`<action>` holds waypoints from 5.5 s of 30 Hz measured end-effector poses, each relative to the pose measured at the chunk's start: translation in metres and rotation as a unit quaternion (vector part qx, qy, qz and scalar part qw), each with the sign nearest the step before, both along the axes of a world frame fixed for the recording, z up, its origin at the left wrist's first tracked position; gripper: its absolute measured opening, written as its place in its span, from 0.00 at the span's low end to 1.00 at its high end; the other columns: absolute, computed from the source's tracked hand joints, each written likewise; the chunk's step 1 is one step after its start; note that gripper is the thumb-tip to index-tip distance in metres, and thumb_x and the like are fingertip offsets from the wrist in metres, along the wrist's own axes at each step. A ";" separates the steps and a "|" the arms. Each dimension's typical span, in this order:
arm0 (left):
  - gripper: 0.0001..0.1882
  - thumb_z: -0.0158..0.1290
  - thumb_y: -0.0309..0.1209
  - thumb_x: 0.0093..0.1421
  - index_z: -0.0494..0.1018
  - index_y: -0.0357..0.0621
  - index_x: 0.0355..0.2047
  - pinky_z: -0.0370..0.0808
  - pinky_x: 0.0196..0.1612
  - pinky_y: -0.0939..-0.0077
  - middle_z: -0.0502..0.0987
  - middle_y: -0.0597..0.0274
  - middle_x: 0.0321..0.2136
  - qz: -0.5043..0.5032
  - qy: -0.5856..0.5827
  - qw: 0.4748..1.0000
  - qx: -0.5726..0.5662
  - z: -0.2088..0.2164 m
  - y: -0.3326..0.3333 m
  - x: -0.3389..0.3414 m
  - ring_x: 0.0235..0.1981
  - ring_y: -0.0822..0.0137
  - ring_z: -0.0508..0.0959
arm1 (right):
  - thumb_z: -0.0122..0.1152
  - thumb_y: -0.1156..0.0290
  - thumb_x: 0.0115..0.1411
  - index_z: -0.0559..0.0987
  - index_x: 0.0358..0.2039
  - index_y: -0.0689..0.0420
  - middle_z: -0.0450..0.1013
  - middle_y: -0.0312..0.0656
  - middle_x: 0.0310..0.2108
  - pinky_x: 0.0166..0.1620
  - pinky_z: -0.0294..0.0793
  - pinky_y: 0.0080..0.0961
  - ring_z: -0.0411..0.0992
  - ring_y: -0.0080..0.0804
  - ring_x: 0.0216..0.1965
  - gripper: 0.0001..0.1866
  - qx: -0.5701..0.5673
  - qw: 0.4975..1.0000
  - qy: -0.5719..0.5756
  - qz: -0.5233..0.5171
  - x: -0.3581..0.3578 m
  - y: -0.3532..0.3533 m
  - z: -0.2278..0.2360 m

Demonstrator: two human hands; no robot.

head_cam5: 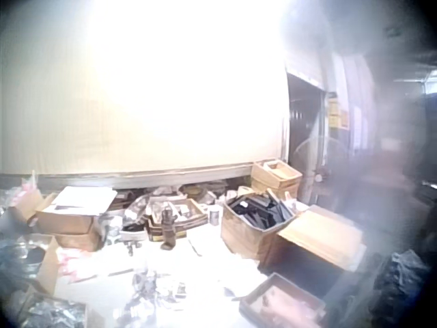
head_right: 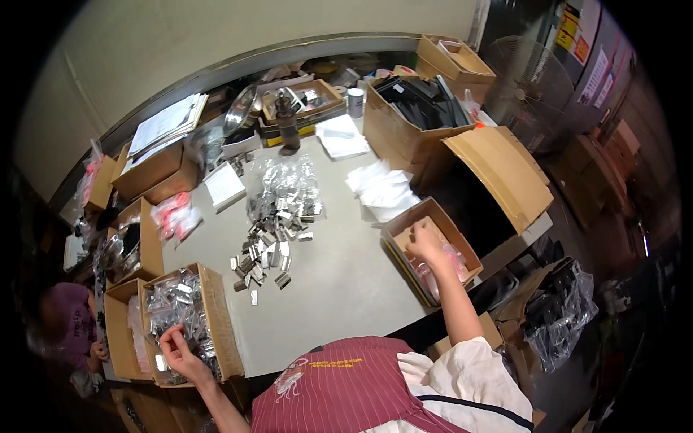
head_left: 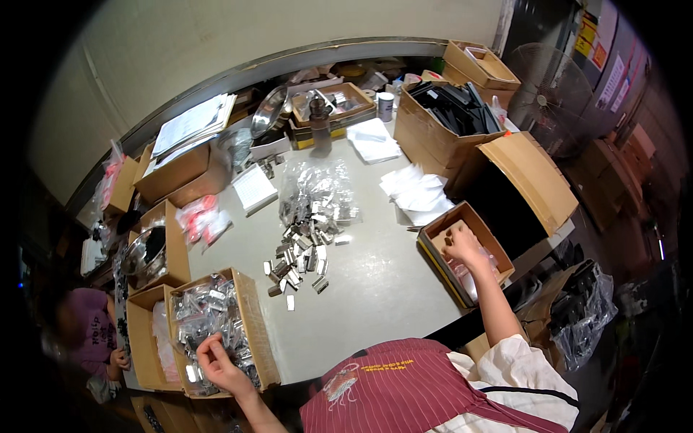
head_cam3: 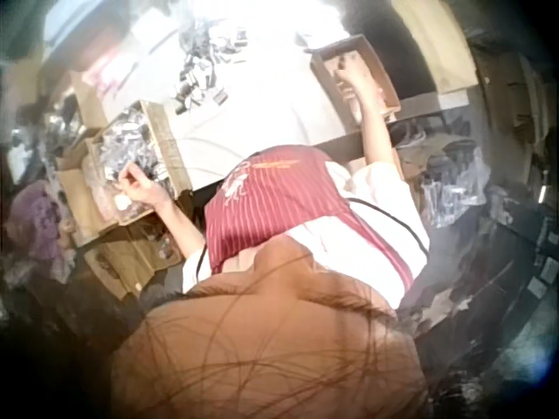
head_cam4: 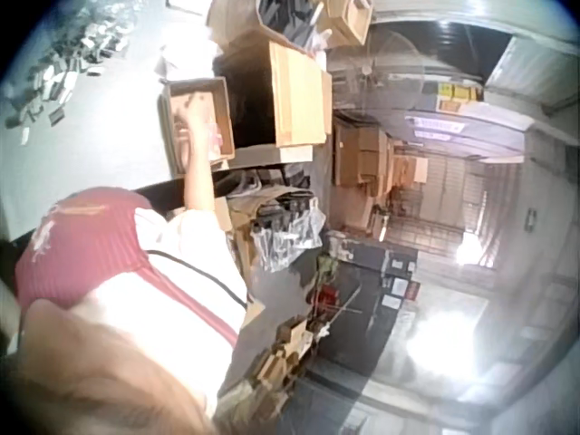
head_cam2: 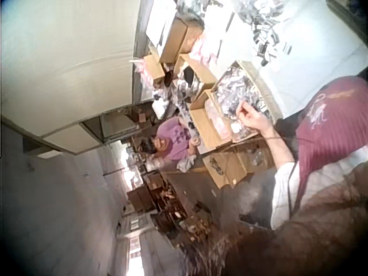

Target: The person picks small metallic rectangular parts from a pile on the table, places each into a small clear plastic bag, and sets the bagged part into a cardboard box. The person repeats this one-at-a-time handling throughout the clip.

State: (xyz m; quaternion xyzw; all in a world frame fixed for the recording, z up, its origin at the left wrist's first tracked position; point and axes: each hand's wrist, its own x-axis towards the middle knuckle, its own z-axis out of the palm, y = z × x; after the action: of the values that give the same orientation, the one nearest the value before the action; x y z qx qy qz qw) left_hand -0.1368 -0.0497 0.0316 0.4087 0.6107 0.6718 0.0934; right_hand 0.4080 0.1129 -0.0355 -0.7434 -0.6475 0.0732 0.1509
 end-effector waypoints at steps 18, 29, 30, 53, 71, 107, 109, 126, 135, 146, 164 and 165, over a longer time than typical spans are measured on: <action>0.08 0.51 0.23 0.66 0.73 0.36 0.45 0.73 0.51 0.73 0.79 0.58 0.42 -0.305 -0.024 0.943 -0.128 -0.003 0.044 0.133 0.45 0.68 0.78 | 0.54 0.75 0.67 0.76 0.37 0.63 0.76 0.38 0.32 0.43 0.74 0.22 0.74 0.24 0.36 0.05 0.143 0.846 0.507 0.082 -0.041 -0.044 0.062; 0.14 0.57 0.24 0.58 0.75 0.40 0.45 0.76 0.52 0.62 0.72 0.49 0.56 -0.354 0.107 0.906 -0.206 -0.021 0.042 0.150 0.53 0.51 0.76 | 0.65 0.71 0.52 0.79 0.36 0.64 0.76 0.57 0.38 0.47 0.74 0.43 0.72 0.52 0.48 0.13 -0.141 0.990 0.007 0.003 0.015 -0.003 0.011; 0.13 0.57 0.24 0.58 0.76 0.39 0.44 0.76 0.52 0.62 0.73 0.49 0.55 -0.353 0.107 0.902 -0.223 -0.026 0.042 0.144 0.52 0.51 0.77 | 0.67 0.70 0.52 0.79 0.36 0.64 0.76 0.57 0.38 0.46 0.74 0.43 0.73 0.51 0.48 0.13 -0.147 0.981 0.125 0.005 0.016 -0.006 0.013; 0.10 0.56 0.25 0.61 0.78 0.39 0.43 0.78 0.47 0.68 0.80 0.53 0.42 -0.368 0.018 0.898 -0.240 -0.057 0.038 0.154 0.46 0.57 0.81 | 0.69 0.73 0.48 0.79 0.30 0.62 0.78 0.51 0.33 0.42 0.76 0.35 0.78 0.44 0.37 0.10 -0.018 0.997 0.074 -0.001 0.021 -0.016 -0.015; 0.19 0.56 0.25 0.61 0.72 0.38 0.53 0.78 0.50 0.67 0.76 0.50 0.52 -0.398 0.084 0.897 -0.173 -0.031 0.052 0.180 0.48 0.58 0.80 | 0.57 0.75 0.63 0.78 0.51 0.62 0.79 0.44 0.35 0.40 0.75 0.25 0.78 0.29 0.34 0.16 0.126 0.911 0.369 0.139 -0.066 -0.046 0.062; 0.16 0.68 0.32 0.51 0.74 0.37 0.35 0.72 0.36 0.63 0.74 0.55 0.29 -0.310 0.134 0.931 -0.138 -0.017 0.036 0.141 0.32 0.54 0.75 | 0.58 0.75 0.46 0.80 0.45 0.50 0.75 0.37 0.50 0.70 0.40 0.62 0.62 0.43 0.64 0.23 0.009 0.826 0.171 0.537 -0.203 -0.059 0.070; 0.17 0.67 0.30 0.50 0.73 0.36 0.36 0.72 0.41 0.59 0.74 0.52 0.31 -0.281 0.187 0.934 -0.118 -0.018 0.035 0.139 0.36 0.49 0.75 | 0.57 0.74 0.46 0.80 0.45 0.50 0.72 0.39 0.55 0.70 0.35 0.66 0.58 0.45 0.68 0.22 -0.018 0.827 0.178 0.533 -0.206 -0.060 0.067; 0.13 0.60 0.22 0.50 0.70 0.43 0.34 0.69 0.46 0.53 0.76 0.54 0.30 -0.173 0.216 0.928 -0.249 -0.100 0.040 0.107 0.39 0.47 0.76 | 0.58 0.77 0.44 0.82 0.40 0.51 0.74 0.39 0.50 0.68 0.41 0.62 0.63 0.44 0.62 0.20 -0.028 0.801 0.149 0.579 -0.262 -0.017 0.002; 0.13 0.62 0.26 0.53 0.71 0.43 0.37 0.72 0.39 0.57 0.78 0.59 0.28 -0.141 0.166 0.946 -0.241 -0.105 0.024 0.096 0.35 0.52 0.78 | 0.62 0.77 0.46 0.77 0.36 0.54 0.71 0.42 0.38 0.51 0.64 0.40 0.68 0.46 0.46 0.14 0.154 0.841 0.025 0.518 -0.260 0.061 -0.026; 0.09 0.62 0.27 0.60 0.71 0.42 0.34 0.76 0.45 0.74 0.80 0.62 0.38 -0.336 -0.327 0.871 -0.150 -0.079 0.036 0.096 0.39 0.70 0.79 | 0.65 0.78 0.55 0.82 0.40 0.57 0.75 0.42 0.39 0.47 0.73 0.35 0.73 0.42 0.43 0.11 0.029 0.770 0.241 0.591 -0.260 -0.005 0.019; 0.08 0.60 0.20 0.60 0.70 0.39 0.33 0.76 0.52 0.75 0.80 0.52 0.43 -0.288 -0.358 0.880 -0.118 -0.081 0.029 0.075 0.45 0.68 0.79 | 0.64 0.79 0.57 0.82 0.39 0.60 0.77 0.42 0.38 0.46 0.75 0.30 0.76 0.36 0.42 0.08 -0.090 0.762 0.348 0.539 -0.278 0.011 -0.011; 0.07 0.60 0.20 0.61 0.71 0.39 0.34 0.76 0.50 0.76 0.80 0.55 0.41 -0.304 -0.393 0.861 -0.108 -0.072 0.027 0.074 0.44 0.69 0.79 | 0.62 0.80 0.55 0.82 0.38 0.60 0.77 0.43 0.40 0.48 0.75 0.31 0.76 0.38 0.44 0.09 -0.105 0.758 0.358 0.534 -0.279 0.004 -0.004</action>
State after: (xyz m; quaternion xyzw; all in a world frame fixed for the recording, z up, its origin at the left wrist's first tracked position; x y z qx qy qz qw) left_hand -0.0625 -0.0228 -0.0405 0.2633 0.4374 0.6451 0.5685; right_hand 0.1293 0.1173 -0.0393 -0.2074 -0.8265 0.4707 0.2288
